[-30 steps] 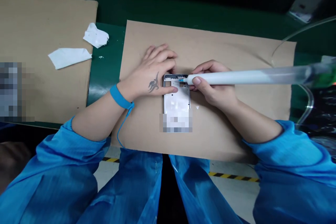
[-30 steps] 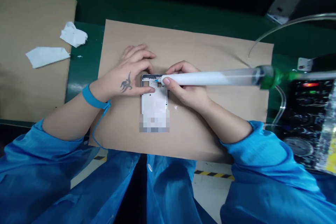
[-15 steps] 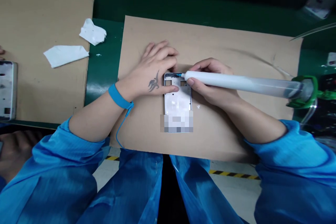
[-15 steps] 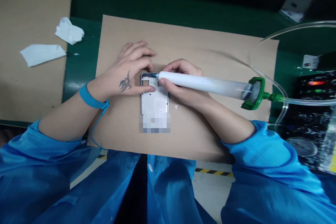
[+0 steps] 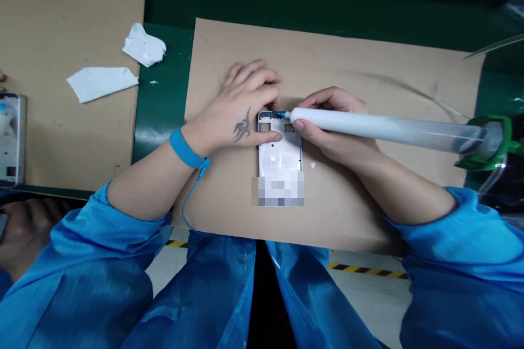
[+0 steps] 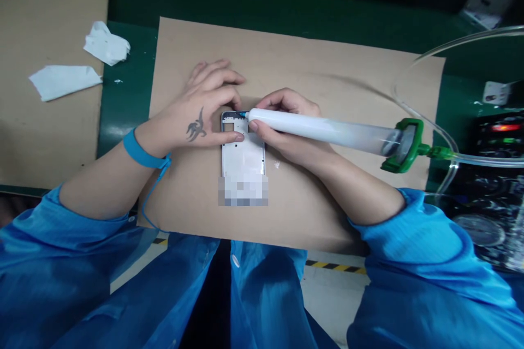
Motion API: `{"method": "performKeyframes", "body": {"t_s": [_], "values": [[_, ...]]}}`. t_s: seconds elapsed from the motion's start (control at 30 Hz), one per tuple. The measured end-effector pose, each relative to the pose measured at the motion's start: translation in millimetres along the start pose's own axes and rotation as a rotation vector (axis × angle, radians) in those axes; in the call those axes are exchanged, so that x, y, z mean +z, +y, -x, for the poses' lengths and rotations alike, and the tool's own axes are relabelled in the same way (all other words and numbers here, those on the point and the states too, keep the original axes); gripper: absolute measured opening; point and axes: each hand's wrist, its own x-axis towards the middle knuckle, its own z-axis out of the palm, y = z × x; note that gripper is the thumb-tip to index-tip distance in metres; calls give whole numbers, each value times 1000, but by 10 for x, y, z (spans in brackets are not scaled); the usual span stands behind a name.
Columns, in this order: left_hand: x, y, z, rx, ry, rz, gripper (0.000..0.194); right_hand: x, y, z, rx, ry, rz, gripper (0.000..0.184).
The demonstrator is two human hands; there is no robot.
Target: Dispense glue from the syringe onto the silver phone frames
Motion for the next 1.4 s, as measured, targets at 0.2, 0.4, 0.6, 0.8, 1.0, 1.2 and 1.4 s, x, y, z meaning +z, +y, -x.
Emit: {"method": "performKeyframes", "body": {"t_s": [0.2, 0.4, 0.6, 0.8, 1.0, 1.2, 1.4], "values": [[-2, -4, -3, -1, -9, -10, 53, 1, 25, 2, -7, -1, -19, 28], [6, -22, 1, 19, 12, -12, 52, 10, -9, -12, 0, 14, -29, 30], [16, -19, 9, 24, 22, -12, 54, 8, -27, -11, 15, 16, -38, 29], [18, -24, 7, 27, 15, -12, 55, 2, -21, -11, 17, 8, -34, 32], [27, -30, 4, 32, 23, -5, 53, -12, -27, -17, 0, -5, -44, 23], [27, -27, 10, 30, 21, -7, 52, -13, -31, -13, -6, 2, -29, 21], [20, -17, 8, 25, 17, 0, 51, -8, -17, -8, -1, 2, -36, 26]]}}
